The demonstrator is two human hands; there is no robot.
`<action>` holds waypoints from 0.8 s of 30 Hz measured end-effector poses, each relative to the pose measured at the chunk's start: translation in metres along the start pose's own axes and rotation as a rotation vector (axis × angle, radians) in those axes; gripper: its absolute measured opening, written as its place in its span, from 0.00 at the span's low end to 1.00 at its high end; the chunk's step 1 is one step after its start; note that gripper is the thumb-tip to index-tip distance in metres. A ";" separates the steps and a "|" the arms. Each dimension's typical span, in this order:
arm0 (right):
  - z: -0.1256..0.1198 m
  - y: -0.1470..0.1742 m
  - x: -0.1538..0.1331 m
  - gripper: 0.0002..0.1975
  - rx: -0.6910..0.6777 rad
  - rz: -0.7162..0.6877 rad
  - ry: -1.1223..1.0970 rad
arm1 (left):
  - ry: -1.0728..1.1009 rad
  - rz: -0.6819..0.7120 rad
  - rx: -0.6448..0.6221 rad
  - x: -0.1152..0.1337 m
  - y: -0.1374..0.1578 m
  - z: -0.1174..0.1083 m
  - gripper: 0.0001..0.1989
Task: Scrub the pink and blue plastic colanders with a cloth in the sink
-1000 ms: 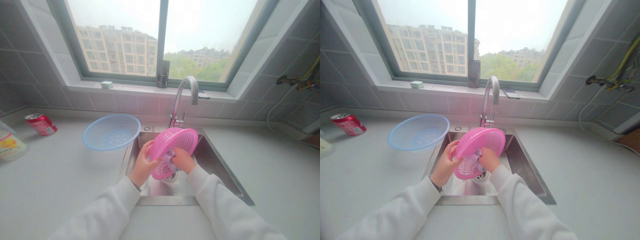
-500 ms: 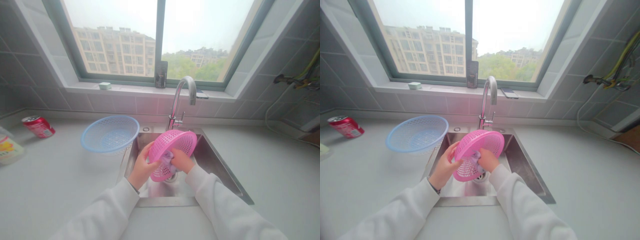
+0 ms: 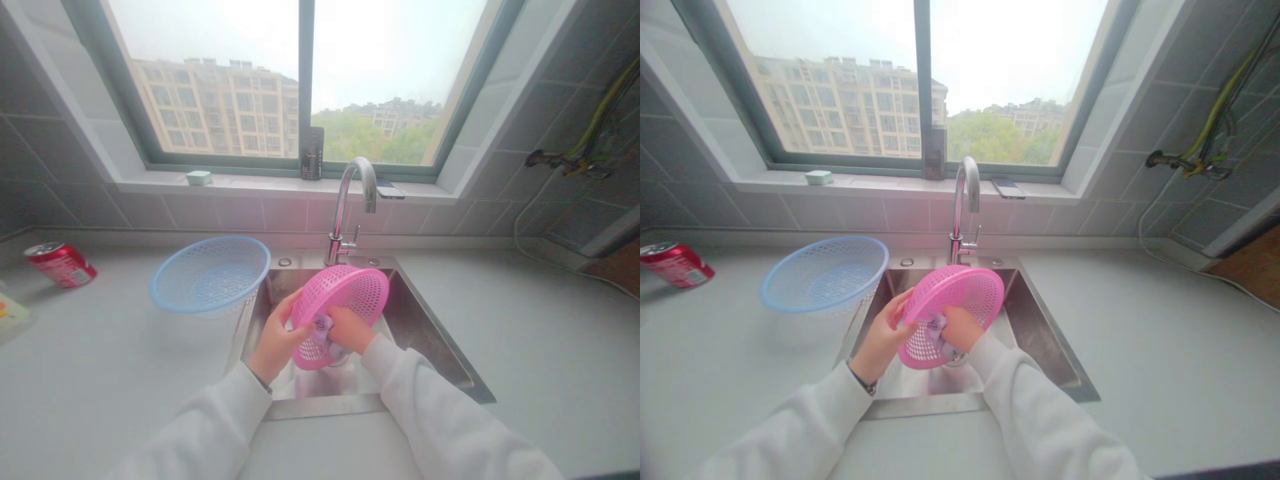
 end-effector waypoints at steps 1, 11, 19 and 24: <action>-0.006 -0.001 0.008 0.08 0.040 0.053 0.091 | -0.009 -0.006 -0.002 0.000 0.000 0.000 0.35; 0.015 0.006 -0.016 0.11 -0.170 -0.054 -0.389 | -0.005 -0.017 -0.005 0.000 0.000 0.003 0.35; 0.008 0.011 -0.031 0.19 -0.178 -0.031 -1.232 | -0.026 -0.034 -0.125 -0.004 0.005 0.013 0.55; -0.012 0.013 -0.016 0.16 -0.033 0.004 -1.153 | -0.155 -0.136 -0.149 -0.025 0.005 0.017 0.68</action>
Point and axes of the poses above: each hand's wrist, its own y-axis away from the middle knuckle, its own z-axis out of the palm, x = y × z, the point moved 7 cm from there along -y, towards the middle knuckle, and after that the axes turned 10 degrees about -y, right-handed, at the moved point
